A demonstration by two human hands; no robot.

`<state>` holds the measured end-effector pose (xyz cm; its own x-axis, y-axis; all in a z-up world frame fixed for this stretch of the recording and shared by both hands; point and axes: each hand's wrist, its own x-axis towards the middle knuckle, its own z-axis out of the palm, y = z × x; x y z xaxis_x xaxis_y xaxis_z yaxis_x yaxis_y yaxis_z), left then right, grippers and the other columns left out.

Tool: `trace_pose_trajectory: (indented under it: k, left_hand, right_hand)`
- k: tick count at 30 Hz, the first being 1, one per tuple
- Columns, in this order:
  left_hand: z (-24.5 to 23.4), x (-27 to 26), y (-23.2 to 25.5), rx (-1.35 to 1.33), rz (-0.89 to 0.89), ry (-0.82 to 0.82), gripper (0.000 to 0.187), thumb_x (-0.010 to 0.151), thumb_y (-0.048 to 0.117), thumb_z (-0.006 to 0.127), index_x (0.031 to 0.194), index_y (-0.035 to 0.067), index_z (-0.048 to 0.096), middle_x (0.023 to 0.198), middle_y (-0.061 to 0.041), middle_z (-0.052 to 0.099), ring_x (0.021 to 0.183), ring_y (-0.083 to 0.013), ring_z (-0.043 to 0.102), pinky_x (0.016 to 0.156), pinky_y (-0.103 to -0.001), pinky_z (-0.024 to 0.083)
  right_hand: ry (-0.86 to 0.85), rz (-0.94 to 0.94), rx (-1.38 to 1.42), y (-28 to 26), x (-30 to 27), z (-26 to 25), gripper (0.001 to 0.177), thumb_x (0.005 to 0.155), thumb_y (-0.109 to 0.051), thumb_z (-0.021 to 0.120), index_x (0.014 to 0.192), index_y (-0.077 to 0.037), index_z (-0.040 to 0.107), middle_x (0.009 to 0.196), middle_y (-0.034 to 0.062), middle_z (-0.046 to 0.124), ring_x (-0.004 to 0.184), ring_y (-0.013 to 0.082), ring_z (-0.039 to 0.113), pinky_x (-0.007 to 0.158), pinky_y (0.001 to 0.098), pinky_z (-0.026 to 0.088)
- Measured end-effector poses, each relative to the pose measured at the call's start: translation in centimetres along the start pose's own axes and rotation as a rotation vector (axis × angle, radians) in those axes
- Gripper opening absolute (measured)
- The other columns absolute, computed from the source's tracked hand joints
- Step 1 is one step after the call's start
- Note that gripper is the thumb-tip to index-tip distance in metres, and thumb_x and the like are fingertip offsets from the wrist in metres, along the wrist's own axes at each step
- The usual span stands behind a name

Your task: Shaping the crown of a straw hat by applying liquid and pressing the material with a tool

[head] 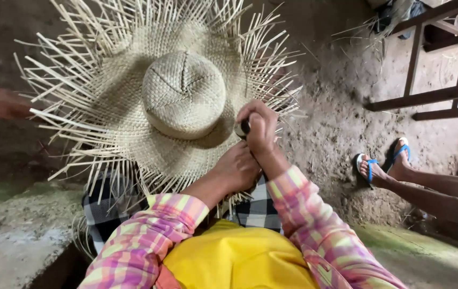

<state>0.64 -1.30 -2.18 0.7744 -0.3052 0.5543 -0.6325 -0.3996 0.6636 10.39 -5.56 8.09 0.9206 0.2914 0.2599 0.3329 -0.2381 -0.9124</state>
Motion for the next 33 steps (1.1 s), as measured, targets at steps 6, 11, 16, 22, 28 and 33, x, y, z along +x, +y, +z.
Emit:
trace_pose_trajectory:
  k: [6, 11, 16, 22, 28, 33]
  left_hand:
    - [-4.7, 2.5, 1.7, 0.258, 0.132, -0.105, 0.032, 0.092, 0.022, 0.051, 0.060, 0.016, 0.056, 0.056, -0.004, 0.041, 0.085, -0.0280, 0.050, 0.109, -0.052, 0.032]
    - [-12.2, 3.3, 2.5, -0.058, 0.075, -0.253, 0.062, 0.095, 0.057, 0.060, 0.134, 0.009, 0.065, 0.116, -0.021, 0.069, 0.125, -0.0415, 0.058, 0.107, -0.051, 0.048]
    - [-22.6, 4.0, 3.1, -0.040, -0.237, -0.527, 0.075, 0.100, 0.046, 0.055, 0.163, 0.015, 0.028, 0.162, -0.023, 0.036, 0.147, -0.0412, 0.037, 0.120, -0.050, 0.035]
    - [-20.9, 3.5, 3.0, 0.426, -0.509, -0.451, 0.072, 0.094, 0.027, 0.051, 0.160, 0.008, 0.030, 0.141, -0.023, 0.056, 0.122, -0.0362, 0.064, 0.098, -0.043, 0.055]
    - [-11.7, 6.4, 1.6, 0.500, -0.436, 0.047, 0.075, 0.099, 0.032, 0.060, 0.152, -0.014, 0.034, 0.153, -0.040, 0.034, 0.135, -0.0528, 0.051, 0.104, -0.054, 0.053]
    - [-6.1, 6.7, 1.9, 0.585, -0.190, 0.128, 0.093, 0.091, 0.069, 0.067, 0.151, 0.001, 0.047, 0.146, -0.033, 0.048, 0.127, -0.0509, 0.058, 0.103, -0.060, 0.053]
  right_hand:
    - [0.108, -0.055, -0.025, 5.3, 9.1, 4.3, 0.026, 0.089, -0.023, 0.047, 0.080, -0.004, 0.063, 0.075, 0.0192, 0.060, 0.076, 0.0323, 0.061, 0.075, 0.0462, 0.049]
    - [-0.289, 0.264, -0.698, -1.1, 13.5, 1.0, 0.039, 0.085, -0.042, 0.050, 0.096, -0.013, 0.074, 0.091, 0.0179, 0.073, 0.097, 0.0427, 0.070, 0.085, 0.0561, 0.053]
    - [-0.477, 0.502, -1.040, -6.5, 5.5, -3.5, 0.062, 0.090, -0.061, 0.050, 0.116, -0.007, 0.065, 0.110, 0.0273, 0.067, 0.106, 0.0497, 0.068, 0.090, 0.0575, 0.052]
    - [-0.633, 0.611, -0.966, -7.7, -3.2, -2.8, 0.044, 0.097, -0.044, 0.039, 0.112, -0.018, 0.071, 0.100, 0.0240, 0.074, 0.103, 0.0449, 0.071, 0.090, 0.0545, 0.055]
    - [-0.785, 0.639, -0.818, -6.4, -8.0, -2.0, 0.044, 0.093, -0.041, 0.043, 0.109, -0.016, 0.074, 0.103, 0.0246, 0.074, 0.104, 0.0438, 0.071, 0.091, 0.0543, 0.056]
    - [-0.828, 0.614, -0.735, -9.0, -9.5, -2.3, 0.045, 0.088, -0.043, 0.047, 0.101, -0.011, 0.076, 0.100, 0.0235, 0.075, 0.101, 0.0470, 0.070, 0.089, 0.0585, 0.056]
